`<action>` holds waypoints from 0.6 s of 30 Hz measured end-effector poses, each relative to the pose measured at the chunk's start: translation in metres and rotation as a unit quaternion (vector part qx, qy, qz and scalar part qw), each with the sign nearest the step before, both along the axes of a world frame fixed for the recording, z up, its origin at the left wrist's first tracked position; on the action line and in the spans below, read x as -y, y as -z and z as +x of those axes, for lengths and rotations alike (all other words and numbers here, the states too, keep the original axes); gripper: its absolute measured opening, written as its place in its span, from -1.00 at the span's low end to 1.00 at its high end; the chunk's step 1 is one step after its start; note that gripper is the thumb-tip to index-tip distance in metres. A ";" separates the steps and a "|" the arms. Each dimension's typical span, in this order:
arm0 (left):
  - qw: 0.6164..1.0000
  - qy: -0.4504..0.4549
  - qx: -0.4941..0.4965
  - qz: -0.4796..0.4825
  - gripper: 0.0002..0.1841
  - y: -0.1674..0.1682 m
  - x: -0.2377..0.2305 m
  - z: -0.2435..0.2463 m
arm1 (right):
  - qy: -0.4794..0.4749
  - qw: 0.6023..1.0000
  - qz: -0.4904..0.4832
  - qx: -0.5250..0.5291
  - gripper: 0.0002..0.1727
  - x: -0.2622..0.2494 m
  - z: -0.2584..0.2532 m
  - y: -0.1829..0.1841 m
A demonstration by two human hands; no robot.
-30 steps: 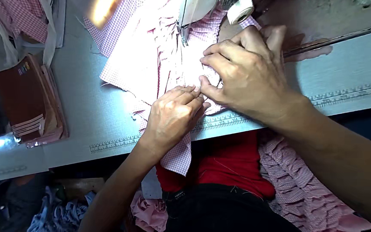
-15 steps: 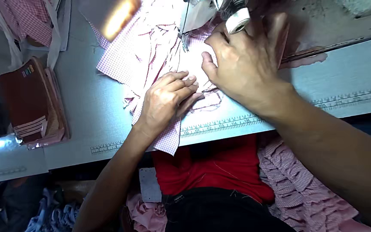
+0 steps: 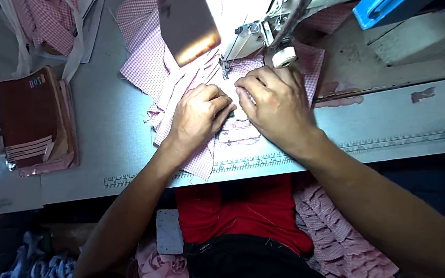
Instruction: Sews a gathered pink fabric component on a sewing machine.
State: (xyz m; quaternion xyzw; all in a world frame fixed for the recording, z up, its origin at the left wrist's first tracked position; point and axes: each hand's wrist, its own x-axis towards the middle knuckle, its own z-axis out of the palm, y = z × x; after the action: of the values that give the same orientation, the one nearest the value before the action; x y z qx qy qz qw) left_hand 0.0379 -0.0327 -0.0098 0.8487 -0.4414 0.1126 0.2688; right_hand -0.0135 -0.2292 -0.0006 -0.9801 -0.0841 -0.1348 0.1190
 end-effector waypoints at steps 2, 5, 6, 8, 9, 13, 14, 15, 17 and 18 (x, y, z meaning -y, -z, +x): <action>0.999 -0.021 0.034 -0.008 -0.78 0.002 0.006 -0.003 | 0.013 1.000 -0.004 0.005 -0.66 0.003 0.002 0.001; 0.996 0.043 0.052 -0.053 -0.80 0.006 0.006 -0.007 | 0.016 1.000 -0.011 0.001 -0.65 0.006 0.004 -0.001; 0.995 0.067 0.044 -0.058 -0.81 0.005 0.003 -0.007 | 0.016 1.000 -0.011 -0.004 -0.64 0.008 0.005 -0.002; 0.994 0.095 0.025 -0.056 -0.83 0.004 0.000 -0.007 | 0.012 1.000 -0.007 -0.008 -0.63 0.009 0.005 -0.002; 0.993 0.102 0.018 -0.055 -0.83 0.004 -0.001 -0.006 | 0.009 1.000 -0.007 -0.008 -0.63 0.009 0.005 -0.002; 0.992 0.111 0.002 -0.059 -0.83 0.003 -0.003 0.001 | 0.012 1.000 -0.005 -0.011 -0.63 0.008 0.005 -0.003; 0.992 0.114 -0.003 -0.059 -0.83 0.003 -0.005 0.003 | 0.016 1.000 -0.002 -0.012 -0.63 0.007 0.006 -0.002; 0.991 0.116 -0.008 -0.059 -0.83 0.003 -0.006 0.006 | 0.019 1.000 0.000 -0.012 -0.62 0.006 0.006 -0.001; 0.991 0.120 -0.011 -0.055 -0.82 0.003 -0.006 0.014 | 0.024 1.000 -0.006 -0.008 -0.62 0.006 0.009 0.002; 0.991 0.123 -0.009 -0.052 -0.81 0.003 -0.006 0.019 | 0.021 1.000 -0.004 0.002 -0.62 0.006 0.010 0.003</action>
State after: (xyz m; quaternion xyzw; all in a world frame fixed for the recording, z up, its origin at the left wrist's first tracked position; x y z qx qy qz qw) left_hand 0.0568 -0.0266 -0.0131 0.7739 -0.5336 0.0940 0.3279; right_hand -0.0034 -0.2355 -0.0040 -0.9819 -0.0641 -0.1389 0.1116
